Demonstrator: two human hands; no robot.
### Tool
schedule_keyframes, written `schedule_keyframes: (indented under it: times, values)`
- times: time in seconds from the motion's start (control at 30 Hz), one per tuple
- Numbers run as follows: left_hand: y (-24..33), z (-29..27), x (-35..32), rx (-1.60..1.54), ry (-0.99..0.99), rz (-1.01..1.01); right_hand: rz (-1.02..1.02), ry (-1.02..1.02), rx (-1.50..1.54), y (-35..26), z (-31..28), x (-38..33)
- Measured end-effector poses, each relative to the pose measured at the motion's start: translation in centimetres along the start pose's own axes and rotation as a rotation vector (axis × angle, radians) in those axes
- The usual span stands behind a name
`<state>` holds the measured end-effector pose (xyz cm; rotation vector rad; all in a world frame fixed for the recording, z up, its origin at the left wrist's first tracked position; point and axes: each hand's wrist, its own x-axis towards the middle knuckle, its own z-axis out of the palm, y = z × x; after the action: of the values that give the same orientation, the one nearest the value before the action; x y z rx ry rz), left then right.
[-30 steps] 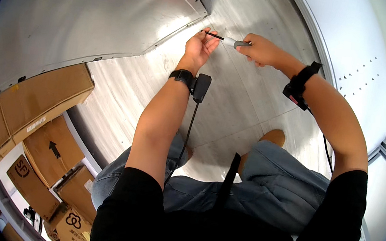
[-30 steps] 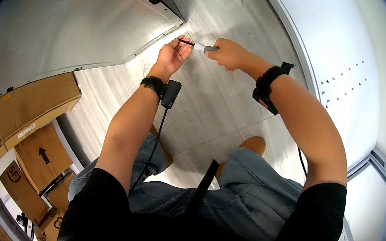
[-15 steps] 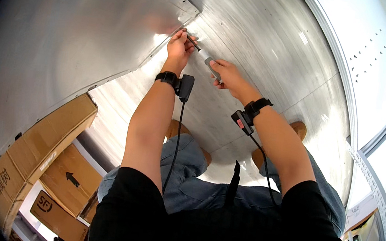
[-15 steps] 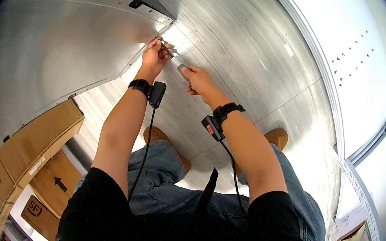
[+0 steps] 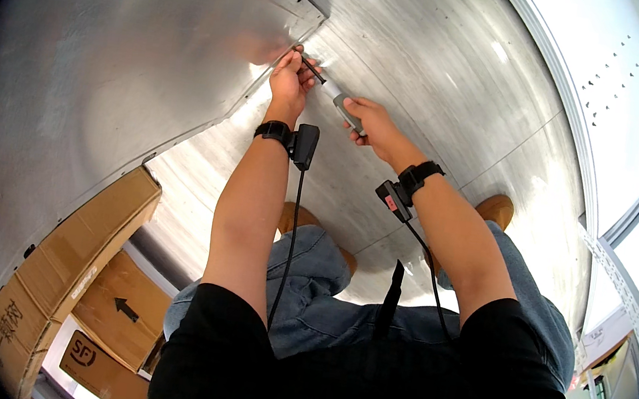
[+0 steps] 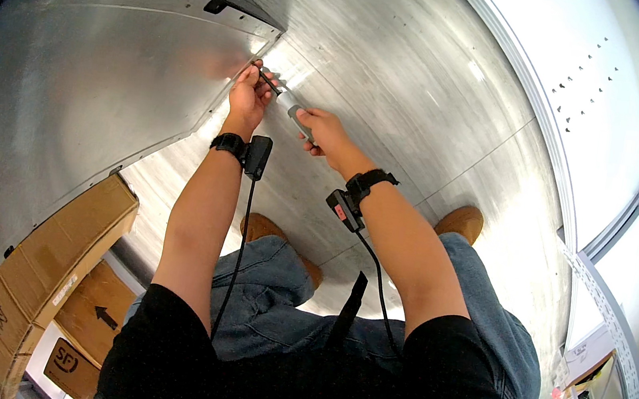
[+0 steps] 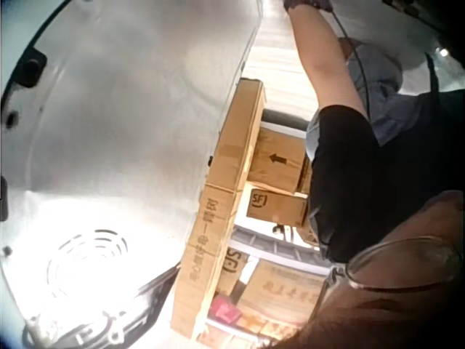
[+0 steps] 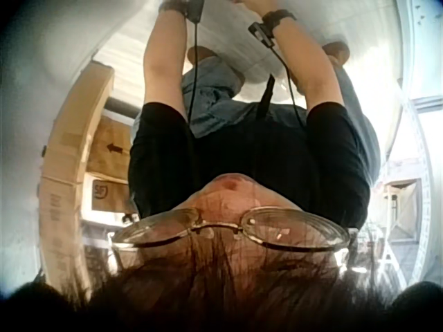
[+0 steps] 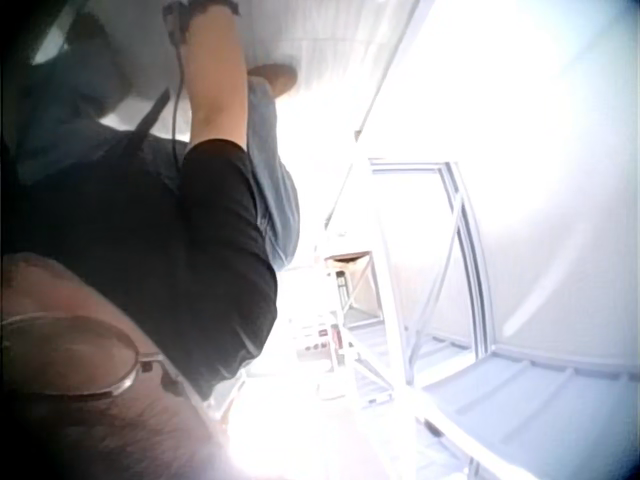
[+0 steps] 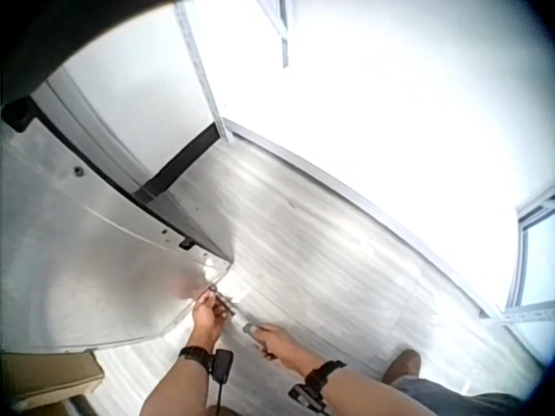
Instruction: The person uses a screwdriver to remove screws from a white metal panel attached to a shelving unit. After removing the panel, the person wipes the surface of a beige electronic device with a blue cloth.
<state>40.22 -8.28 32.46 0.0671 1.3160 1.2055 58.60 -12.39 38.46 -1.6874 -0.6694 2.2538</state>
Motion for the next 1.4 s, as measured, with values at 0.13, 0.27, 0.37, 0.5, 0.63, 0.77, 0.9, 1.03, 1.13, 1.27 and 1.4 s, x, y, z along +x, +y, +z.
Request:
schedule_keyframes:
  times: [0.13, 0.27, 0.37, 0.5, 0.63, 0.77, 0.9, 1.03, 1.13, 1.27, 1.4]
  values:
    - [-0.2, -0.5, 0.4, 0.022, -0.015, -0.010, 0.022, -0.040, 0.100, 0.2, 0.1, 0.1]
    - [-0.3, -0.1, 0.5, -0.021, 0.033, -0.014, 0.057, -0.024, 0.137, 0.5, 0.1, 0.8]
    - [-0.2, 0.2, 0.2, -0.014, 0.067, -0.002, 0.028, 0.031, 0.023, 0.7, 0.5, 1.3]
    - [-0.2, 1.0, -0.3, 0.077, 0.164, 0.064, -0.109, 0.143, -0.366, 1.1, 1.0, 2.0]
    - [0.1, 1.9, -0.5, 0.211, 0.274, 0.101, -0.484, 0.406, -0.703, 2.9, 2.0, 2.5]
    - [0.5, 2.6, -0.6, 0.218, 0.325, 0.126, -0.503, 0.440, -0.810, 2.3, 2.6, 1.6]
    - [0.5, 2.2, 0.0, 0.190, 0.303, 0.090, -0.231, 0.190, -0.490, 1.0, 2.0, 1.0]
    - [0.4, 1.9, 0.2, 0.207, 0.260, 0.062, -0.045, 0.019, -0.210, 0.8, 0.9, 2.0]
    - [0.4, 2.3, 0.0, 0.188, 0.247, 0.059, -0.271, 0.057, -0.708, 1.5, 0.8, 2.6]
    - [0.7, 2.1, -0.3, 0.208, 0.253, 0.066, -0.416, 0.225, -1.008, 1.1, 2.2, 1.0]
    - [0.5, 1.9, 0.1, 0.329, 0.292, 0.096, -0.491, 0.288, -1.038, 1.4, 2.6, 0.7]
